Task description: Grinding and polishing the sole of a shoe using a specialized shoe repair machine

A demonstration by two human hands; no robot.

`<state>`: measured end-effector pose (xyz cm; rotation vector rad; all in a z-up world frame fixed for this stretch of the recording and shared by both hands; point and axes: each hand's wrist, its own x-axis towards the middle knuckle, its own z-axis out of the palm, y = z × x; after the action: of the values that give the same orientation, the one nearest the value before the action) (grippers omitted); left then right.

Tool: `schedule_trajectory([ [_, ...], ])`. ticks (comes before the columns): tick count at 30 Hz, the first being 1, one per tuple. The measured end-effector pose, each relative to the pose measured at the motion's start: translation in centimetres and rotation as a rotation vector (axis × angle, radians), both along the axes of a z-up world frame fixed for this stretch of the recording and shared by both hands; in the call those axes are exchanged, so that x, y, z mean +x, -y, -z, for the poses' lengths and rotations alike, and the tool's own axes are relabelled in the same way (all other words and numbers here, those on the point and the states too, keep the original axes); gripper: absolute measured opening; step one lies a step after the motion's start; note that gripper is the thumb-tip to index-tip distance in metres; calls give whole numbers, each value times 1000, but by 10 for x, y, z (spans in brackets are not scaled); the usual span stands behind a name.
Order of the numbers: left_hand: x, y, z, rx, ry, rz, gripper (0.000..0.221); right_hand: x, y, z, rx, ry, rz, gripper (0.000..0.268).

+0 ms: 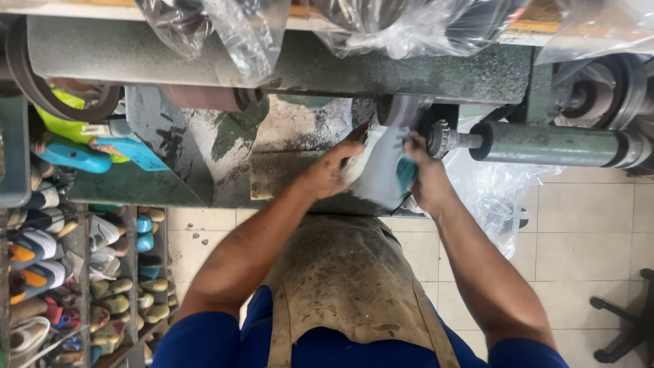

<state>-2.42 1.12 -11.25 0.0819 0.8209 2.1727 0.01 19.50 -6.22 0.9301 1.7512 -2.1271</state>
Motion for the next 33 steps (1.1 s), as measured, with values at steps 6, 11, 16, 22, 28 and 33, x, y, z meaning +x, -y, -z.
schedule_trajectory([
  [6, 42, 80, -42, -67, -425, 109, 42, 40, -23, -27, 1167, -759, -922, 120],
  [11, 58, 83, 14, -56, -220, 455, 75, 26, -20, 23, 445, -232, -1348, 103],
  [16, 108, 51, -14, -567, 360, 181, 84, 55, -44, 75, 2, -172, -1119, 50],
  [22, 154, 14, 54, -767, -183, -511, 81, 84, -22, 62, 532, -395, -1037, 89],
  [28, 122, 43, 8, -691, -750, -571, 92, 96, 6, 22, 490, -644, -716, 70],
  [33, 86, 58, 11, -931, -1293, -663, 74, 80, 27, 34, 587, -978, -407, 56],
])
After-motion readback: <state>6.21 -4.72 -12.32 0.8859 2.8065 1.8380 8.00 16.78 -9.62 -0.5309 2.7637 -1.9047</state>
